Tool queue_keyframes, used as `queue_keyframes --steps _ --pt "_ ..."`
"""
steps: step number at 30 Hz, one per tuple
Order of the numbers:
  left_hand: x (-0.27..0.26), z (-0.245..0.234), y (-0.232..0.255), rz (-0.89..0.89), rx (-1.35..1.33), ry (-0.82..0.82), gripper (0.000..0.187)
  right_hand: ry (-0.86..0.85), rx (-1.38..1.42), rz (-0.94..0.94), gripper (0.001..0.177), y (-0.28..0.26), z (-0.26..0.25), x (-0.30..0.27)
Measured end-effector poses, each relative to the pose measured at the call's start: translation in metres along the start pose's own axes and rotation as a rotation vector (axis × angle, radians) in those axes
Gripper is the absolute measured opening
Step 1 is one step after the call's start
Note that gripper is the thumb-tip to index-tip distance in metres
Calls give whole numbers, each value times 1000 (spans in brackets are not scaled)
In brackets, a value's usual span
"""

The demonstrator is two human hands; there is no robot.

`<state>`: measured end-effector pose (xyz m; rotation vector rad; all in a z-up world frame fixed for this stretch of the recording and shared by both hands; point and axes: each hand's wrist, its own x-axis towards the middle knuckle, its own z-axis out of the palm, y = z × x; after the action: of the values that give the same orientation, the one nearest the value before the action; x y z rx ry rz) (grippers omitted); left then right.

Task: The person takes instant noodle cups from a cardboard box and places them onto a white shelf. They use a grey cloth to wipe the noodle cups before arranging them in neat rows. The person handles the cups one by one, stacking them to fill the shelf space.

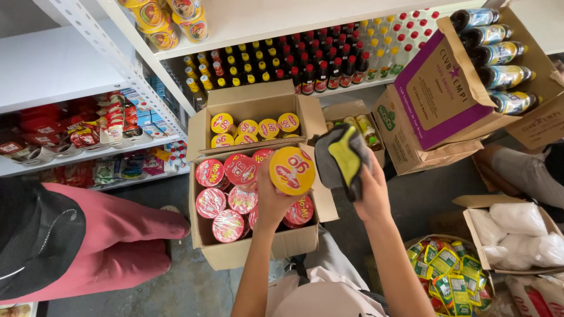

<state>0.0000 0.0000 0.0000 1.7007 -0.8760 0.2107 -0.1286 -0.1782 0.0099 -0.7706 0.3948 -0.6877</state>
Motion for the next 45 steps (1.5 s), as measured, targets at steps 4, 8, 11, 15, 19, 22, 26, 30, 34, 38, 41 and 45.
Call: queue_keyframes --steps 4,8,11,15,19,22,26,30,34,38,41,45 --pt "-10 12 -4 35 -43 -114 105 -102 -581 -129 51 11 39 -7" --pt "-31 25 -31 -34 -56 -84 99 -309 -1082 -518 52 23 72 -25" --pt "-29 15 -33 -17 -37 -96 93 -342 -1143 -505 51 34 65 -31" --pt "6 -10 5 239 124 -146 85 -399 -1126 -455 50 38 52 -40" --pt "-3 -7 -19 110 378 -118 85 -405 -1145 -458 49 50 28 -47" --pt "7 -15 -13 73 266 -103 105 -376 -1044 -337 46 67 3 -45" --pt "11 -13 -17 -120 -21 62 107 -246 -1071 -233 42 95 -18 -25" --pt "2 -5 -33 -289 -647 128 94 -302 -1157 -343 55 112 -2 -18" --pt "-29 9 -88 -531 -781 167 78 -623 -1265 -520 66 153 -19 -5" --pt "-32 6 -93 -696 -1098 194 72 -392 -1050 -161 58 161 -25 10" --pt "-40 12 -105 -725 -941 226 69 -272 -806 -90 51 130 -2 0" --pt "-9 5 -50 -740 -730 185 69 -353 -585 -67 53 96 29 -11"
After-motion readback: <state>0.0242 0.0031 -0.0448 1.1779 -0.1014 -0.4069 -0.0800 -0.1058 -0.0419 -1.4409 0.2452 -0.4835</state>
